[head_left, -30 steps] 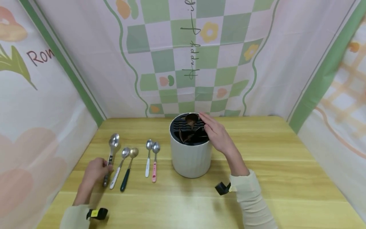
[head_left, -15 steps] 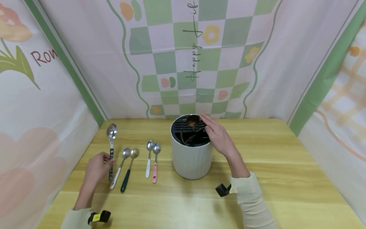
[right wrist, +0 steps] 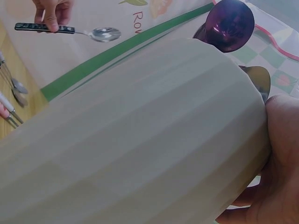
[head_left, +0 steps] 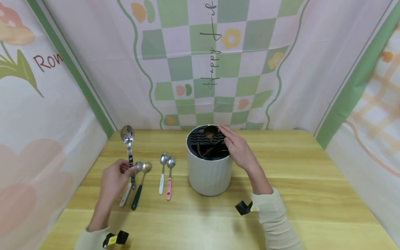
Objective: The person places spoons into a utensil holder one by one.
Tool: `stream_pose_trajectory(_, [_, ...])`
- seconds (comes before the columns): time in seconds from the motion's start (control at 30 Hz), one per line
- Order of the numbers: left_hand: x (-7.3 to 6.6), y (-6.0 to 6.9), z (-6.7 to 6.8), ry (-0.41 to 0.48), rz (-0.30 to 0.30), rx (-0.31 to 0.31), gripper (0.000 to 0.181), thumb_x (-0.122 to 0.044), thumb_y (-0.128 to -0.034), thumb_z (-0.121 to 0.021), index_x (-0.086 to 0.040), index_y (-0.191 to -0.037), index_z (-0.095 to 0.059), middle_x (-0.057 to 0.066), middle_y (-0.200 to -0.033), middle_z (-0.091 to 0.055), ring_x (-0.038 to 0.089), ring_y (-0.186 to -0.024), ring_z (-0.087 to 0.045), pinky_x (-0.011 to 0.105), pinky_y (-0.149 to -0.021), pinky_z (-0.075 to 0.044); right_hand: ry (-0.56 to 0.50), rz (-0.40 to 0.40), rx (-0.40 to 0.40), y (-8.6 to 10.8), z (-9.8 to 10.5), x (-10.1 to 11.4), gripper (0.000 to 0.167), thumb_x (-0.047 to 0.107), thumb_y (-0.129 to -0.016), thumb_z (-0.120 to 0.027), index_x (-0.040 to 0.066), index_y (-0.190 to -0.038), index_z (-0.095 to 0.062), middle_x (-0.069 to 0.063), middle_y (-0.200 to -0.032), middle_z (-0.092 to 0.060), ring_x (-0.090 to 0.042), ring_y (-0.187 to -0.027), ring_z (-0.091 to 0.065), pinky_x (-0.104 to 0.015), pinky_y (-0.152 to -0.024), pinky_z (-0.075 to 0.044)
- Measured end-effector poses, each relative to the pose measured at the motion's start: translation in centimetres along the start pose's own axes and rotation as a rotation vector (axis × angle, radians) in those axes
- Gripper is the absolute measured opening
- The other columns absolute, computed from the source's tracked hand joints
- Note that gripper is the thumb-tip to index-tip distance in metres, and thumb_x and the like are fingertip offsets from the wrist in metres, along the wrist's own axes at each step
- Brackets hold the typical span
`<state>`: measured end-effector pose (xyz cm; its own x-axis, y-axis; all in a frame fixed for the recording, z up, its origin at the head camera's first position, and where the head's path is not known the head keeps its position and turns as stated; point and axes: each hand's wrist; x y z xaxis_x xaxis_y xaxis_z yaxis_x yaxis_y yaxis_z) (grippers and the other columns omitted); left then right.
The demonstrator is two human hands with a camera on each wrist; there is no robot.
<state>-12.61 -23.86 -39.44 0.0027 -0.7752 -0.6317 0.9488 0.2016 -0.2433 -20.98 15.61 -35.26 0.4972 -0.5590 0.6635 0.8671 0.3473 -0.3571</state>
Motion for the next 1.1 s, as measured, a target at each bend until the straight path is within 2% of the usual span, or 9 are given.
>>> stream_pose_trajectory(0.13, [-1.3, 0.3, -0.2, 0.044, -0.011, 0.001, 0.02, -0.014, -0.0887, -0.073, 0.002, -0.099, -0.067, 0.02, -0.092, -0.072, 0.026, -0.076, -0.067, 0.021, -0.057, -0.053, 0.0, -0.009, 0.004, 0.1, 0.1, 0.0, 0.048, 0.015, -0.105, -0.034, 0.007, -0.152, -0.04, -0.011, -0.162, -0.034, -0.031, -0.151, -0.028, -0.053, -0.124, -0.023])
stream_pose_trajectory(0.3, [-2.5, 0.5, -0.7, 0.044, -0.074, -0.036, 0.019, -0.013, -0.0872, -0.075, 0.001, -0.097, -0.068, 0.017, -0.09, -0.073, 0.028, -0.08, -0.07, 0.025, -0.063, -0.058, -0.005, -0.001, 0.002, 0.0, 0.0, -0.1, 0.048, 0.014, -0.105, -0.034, 0.006, -0.152, -0.04, -0.013, -0.161, -0.034, -0.033, -0.151, -0.028, -0.054, -0.123, -0.023])
stream_pose_trajectory(0.4, [-3.1, 0.6, -1.2, 0.052, -0.102, -0.058, 0.018, -0.014, -0.0857, -0.077, 0.0, -0.095, -0.069, 0.015, -0.086, -0.074, 0.027, -0.077, -0.07, 0.025, -0.061, -0.057, -0.004, 0.003, -0.004, 0.0, 0.0, -0.1, 0.048, 0.014, -0.105, -0.034, 0.006, -0.152, -0.04, -0.014, -0.161, -0.035, -0.034, -0.15, -0.028, -0.055, -0.123, -0.023])
stream_pose_trajectory(0.63, [-4.2, 0.5, -2.1, 0.105, -0.188, -0.066, 0.018, -0.009, -0.0833, -0.078, 0.002, -0.094, -0.068, 0.015, -0.083, -0.072, 0.025, -0.074, -0.07, 0.027, -0.063, -0.061, 0.003, 0.0, -0.011, 0.1, 0.1, 0.0, 0.047, 0.014, -0.105, -0.035, 0.006, -0.152, -0.041, -0.014, -0.16, -0.036, -0.034, -0.15, -0.028, -0.055, -0.123, -0.023])
stream_pose_trajectory(0.9, [-5.2, 0.7, -2.9, 0.17, -0.224, -0.077, 0.016, -0.008, -0.0832, -0.078, 0.001, -0.092, -0.068, 0.013, -0.082, -0.073, 0.022, -0.072, -0.07, 0.017, -0.061, -0.057, -0.002, 0.008, -0.009, 0.0, -0.1, 0.0, 0.048, 0.015, -0.105, -0.034, 0.006, -0.152, -0.041, -0.014, -0.16, -0.036, -0.033, -0.15, -0.029, -0.055, -0.123, -0.024])
stream_pose_trajectory(1.1, [-6.3, 0.7, -3.4, 0.233, -0.274, -0.077, 0.015, -0.005, -0.0822, -0.078, 0.002, -0.092, -0.069, 0.015, -0.083, -0.073, 0.023, -0.073, -0.071, 0.02, -0.063, -0.06, -0.013, 0.003, -0.01, 0.0, -0.2, -0.1, 0.048, 0.014, -0.105, -0.034, 0.006, -0.152, -0.041, -0.013, -0.161, -0.036, -0.034, -0.151, -0.028, -0.055, -0.123, -0.023])
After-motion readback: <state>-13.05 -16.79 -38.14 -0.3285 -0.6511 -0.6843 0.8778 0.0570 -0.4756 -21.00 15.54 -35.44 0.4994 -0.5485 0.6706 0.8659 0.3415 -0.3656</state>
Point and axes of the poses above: each hand's wrist, its own y-axis away from the middle knuckle, its own z-axis out of the back of the hand, x = y × z
